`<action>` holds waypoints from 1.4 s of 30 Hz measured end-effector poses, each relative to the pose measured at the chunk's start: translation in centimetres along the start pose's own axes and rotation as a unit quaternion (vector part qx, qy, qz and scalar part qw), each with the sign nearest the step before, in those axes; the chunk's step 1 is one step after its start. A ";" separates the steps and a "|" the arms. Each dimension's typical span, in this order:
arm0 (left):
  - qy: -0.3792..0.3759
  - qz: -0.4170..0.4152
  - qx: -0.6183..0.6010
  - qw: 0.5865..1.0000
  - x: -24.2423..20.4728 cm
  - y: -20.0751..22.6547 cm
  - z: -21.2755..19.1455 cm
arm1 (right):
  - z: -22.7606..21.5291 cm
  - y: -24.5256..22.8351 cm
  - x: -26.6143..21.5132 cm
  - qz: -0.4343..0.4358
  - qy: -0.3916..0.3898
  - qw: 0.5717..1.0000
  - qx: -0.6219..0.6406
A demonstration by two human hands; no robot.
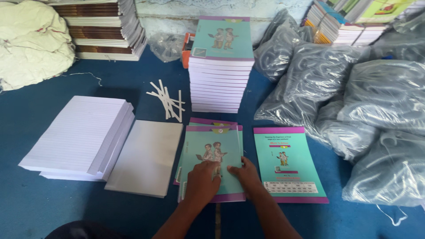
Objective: The person assembles notebooks by inserting loose lined pages into printed covers. They pick up a cover, place a stack of pages inside, fold the cover over, and place the completed notebook onto a growing stack. The process is repeated multiple times.
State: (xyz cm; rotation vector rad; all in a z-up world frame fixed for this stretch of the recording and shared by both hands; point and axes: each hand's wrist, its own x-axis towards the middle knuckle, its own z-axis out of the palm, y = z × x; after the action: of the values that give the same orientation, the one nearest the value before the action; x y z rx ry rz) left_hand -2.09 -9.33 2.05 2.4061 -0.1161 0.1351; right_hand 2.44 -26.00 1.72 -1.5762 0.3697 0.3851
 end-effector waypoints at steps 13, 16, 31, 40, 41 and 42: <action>0.155 -0.034 -0.125 0.979 5.6 -3.5 -6.1 | -0.5 -12.7 -1.5 -0.238 -0.099 0.926 -0.274; 0.189 -0.079 -0.184 0.961 7.2 -3.6 -9.2 | -0.3 -16.4 -2.9 -0.326 -0.146 0.863 -0.357; 0.120 -0.132 -0.393 0.902 3.8 -4.3 -10.4 | 1.4 -19.6 -5.6 -0.304 -0.195 0.761 -0.539; 0.117 -0.083 -0.373 0.917 3.2 -4.8 -9.1 | -0.3 -18.9 -6.3 -0.252 -0.091 0.784 -0.560; 0.116 -0.081 -0.376 0.916 3.1 -4.8 -9.2 | -0.8 -18.8 -6.5 -0.245 -0.068 0.789 -0.559; 0.115 -0.080 -0.380 0.914 3.0 -4.9 -9.3 | -1.1 -18.6 -6.6 -0.238 -0.045 0.795 -0.557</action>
State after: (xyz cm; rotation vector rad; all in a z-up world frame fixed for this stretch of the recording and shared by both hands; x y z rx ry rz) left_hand 0.82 0.35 6.10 1.5964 0.1226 0.2450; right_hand 5.21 -26.38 21.33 -2.7009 -0.4534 0.2777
